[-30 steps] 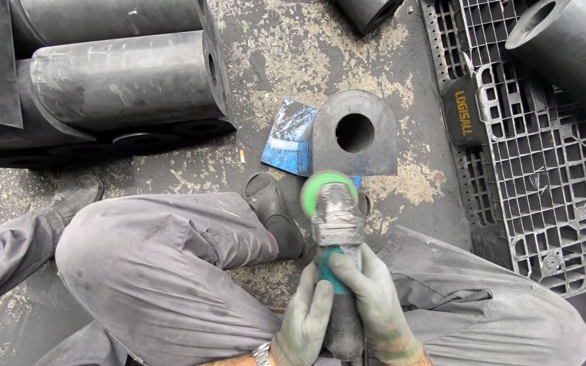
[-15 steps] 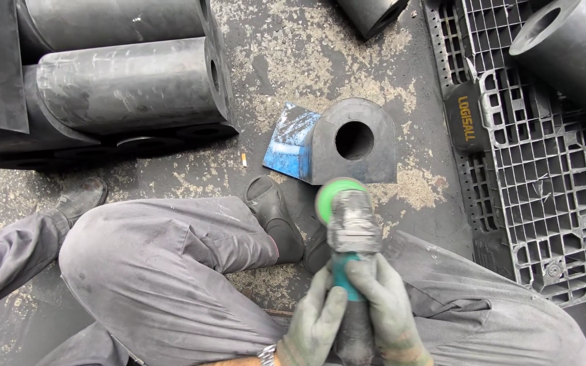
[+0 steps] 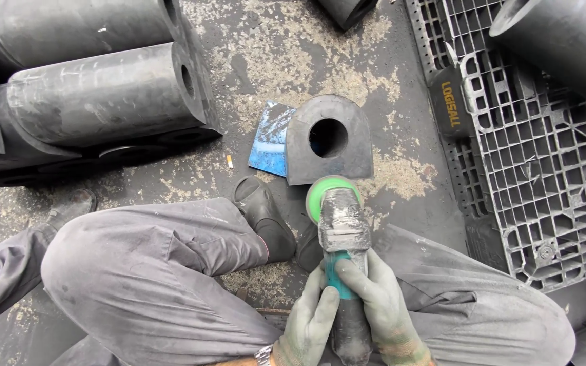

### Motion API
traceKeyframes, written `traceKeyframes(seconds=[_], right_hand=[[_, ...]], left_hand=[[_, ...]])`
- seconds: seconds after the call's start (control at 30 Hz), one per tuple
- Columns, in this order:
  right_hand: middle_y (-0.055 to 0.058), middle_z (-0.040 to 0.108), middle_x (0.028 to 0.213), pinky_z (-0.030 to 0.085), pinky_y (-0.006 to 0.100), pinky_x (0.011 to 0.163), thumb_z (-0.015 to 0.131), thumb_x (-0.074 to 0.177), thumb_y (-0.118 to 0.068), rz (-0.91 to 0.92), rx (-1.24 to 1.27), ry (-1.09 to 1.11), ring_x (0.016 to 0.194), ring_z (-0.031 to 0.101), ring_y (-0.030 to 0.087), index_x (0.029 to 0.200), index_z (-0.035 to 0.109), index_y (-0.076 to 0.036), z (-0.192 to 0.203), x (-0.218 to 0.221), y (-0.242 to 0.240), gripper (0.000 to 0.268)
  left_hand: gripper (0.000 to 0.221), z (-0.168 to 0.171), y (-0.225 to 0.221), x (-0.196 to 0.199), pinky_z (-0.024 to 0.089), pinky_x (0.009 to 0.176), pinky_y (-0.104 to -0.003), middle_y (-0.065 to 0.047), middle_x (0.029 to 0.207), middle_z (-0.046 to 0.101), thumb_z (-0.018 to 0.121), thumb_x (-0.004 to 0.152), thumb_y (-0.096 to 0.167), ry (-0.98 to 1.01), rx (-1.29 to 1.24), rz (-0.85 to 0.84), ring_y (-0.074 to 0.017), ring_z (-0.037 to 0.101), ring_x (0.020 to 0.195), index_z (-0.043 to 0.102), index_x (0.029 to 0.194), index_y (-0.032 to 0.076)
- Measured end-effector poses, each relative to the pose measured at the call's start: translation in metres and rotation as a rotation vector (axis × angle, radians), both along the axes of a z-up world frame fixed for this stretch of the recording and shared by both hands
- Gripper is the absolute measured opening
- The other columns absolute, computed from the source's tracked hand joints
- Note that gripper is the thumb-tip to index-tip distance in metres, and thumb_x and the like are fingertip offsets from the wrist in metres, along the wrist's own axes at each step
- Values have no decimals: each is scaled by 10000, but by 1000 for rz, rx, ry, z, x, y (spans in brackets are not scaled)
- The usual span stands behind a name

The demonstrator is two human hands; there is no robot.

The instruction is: Polishing the edges and surfaces of large black rubber or foam industrial components using a handheld electric grinder.

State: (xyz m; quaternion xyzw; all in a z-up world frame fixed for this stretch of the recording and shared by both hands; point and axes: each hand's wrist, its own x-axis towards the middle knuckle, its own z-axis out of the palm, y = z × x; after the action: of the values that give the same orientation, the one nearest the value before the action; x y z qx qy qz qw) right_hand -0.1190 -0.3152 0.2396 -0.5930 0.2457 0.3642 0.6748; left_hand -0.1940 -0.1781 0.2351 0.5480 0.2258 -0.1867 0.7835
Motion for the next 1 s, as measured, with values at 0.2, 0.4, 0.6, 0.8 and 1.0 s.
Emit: traceKeyframes(seconds=[0.2,0.4,0.6,0.8,1.0], right_hand=[[150,725,981,569,340,785,554,964,-272,-184,-31,26,852,702,211,1197,637,44,18,11,-24,401],[117,717,1022,557,325,820,610,940,-239,-78,24,-12,895,683,178,1200,635,34,6,9,-6,377],[134,725,1051,557,331,843,624,924,-257,-85,4,4,923,691,190,1199,650,45,2,6,-19,410],[192,664,1076,559,425,799,482,1056,-377,-454,131,-7,901,668,289,1339,547,29,10,-4,-63,499],[200,654,1151,576,457,844,469,1028,-361,-481,266,-124,961,685,308,1379,475,52,13,-7,-82,542]], left_hand=[[569,18,-18,37,523,999,-322,-143,1231,735,497,1001,391,106,87,-181,-207,705,1163,496,1440,28],[592,5,-9,14,479,1055,-315,-133,1297,690,478,1038,375,-10,-13,-58,-194,645,1229,426,1513,25],[598,11,-8,23,478,1041,-327,-145,1291,685,499,1020,371,33,14,-43,-218,637,1221,427,1497,18],[455,3,2,75,546,1020,-393,-168,1158,727,712,927,240,-344,607,94,-285,705,1096,631,1312,12],[838,-71,39,155,388,1141,-512,-343,1430,519,815,880,381,-348,1245,304,-444,499,1355,428,1446,-99]])
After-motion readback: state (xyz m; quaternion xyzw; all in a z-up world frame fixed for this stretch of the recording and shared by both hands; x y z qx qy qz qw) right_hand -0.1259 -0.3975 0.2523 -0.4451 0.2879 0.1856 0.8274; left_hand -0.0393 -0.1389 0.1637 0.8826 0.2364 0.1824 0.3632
